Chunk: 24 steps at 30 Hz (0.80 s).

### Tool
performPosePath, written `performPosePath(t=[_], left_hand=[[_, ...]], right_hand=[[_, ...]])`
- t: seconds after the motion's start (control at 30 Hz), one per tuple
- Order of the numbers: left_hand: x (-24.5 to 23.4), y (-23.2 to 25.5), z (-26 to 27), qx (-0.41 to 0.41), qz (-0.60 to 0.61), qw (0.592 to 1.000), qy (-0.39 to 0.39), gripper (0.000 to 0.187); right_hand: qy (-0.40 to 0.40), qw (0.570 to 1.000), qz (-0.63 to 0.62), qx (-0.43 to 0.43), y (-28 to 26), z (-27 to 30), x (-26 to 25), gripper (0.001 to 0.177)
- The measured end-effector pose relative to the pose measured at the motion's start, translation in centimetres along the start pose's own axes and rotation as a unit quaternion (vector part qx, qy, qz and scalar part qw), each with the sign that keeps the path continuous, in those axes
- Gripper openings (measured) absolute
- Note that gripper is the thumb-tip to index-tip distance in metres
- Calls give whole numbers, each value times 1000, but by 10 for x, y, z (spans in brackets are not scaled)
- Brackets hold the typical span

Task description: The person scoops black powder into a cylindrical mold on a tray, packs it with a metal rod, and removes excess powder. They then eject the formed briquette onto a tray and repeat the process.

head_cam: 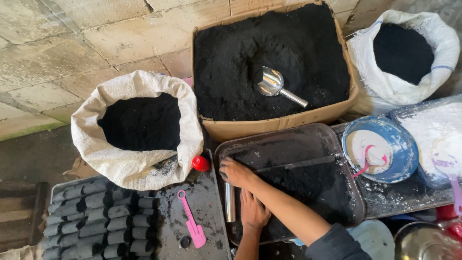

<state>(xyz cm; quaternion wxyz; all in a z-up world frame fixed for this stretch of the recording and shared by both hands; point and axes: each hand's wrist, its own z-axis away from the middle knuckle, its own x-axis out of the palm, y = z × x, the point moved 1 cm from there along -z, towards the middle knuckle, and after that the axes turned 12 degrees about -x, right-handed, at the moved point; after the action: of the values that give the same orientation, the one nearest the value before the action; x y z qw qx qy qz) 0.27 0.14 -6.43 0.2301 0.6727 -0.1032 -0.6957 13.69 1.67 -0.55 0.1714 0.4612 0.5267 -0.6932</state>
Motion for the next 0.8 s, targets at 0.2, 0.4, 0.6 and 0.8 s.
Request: performPosePath(t=[0.2,0.4,0.6,0.8], left_hand=[[-34,21,-1,-39,77,996,2,54],[-62,35,-2,-10,107,993,42,52],[-64,36,-1,-18,117,992,38,52],[-59,35,0,-23,124,991,48,50]], right_hand=[[-39,987,-146,62,-38,50,-92,31],[-140,949,-55,276,10,127,-127,41],[-153,963,-38,220,67,149,-89,42],[-227,953,-8,201,50,153,-104,48]])
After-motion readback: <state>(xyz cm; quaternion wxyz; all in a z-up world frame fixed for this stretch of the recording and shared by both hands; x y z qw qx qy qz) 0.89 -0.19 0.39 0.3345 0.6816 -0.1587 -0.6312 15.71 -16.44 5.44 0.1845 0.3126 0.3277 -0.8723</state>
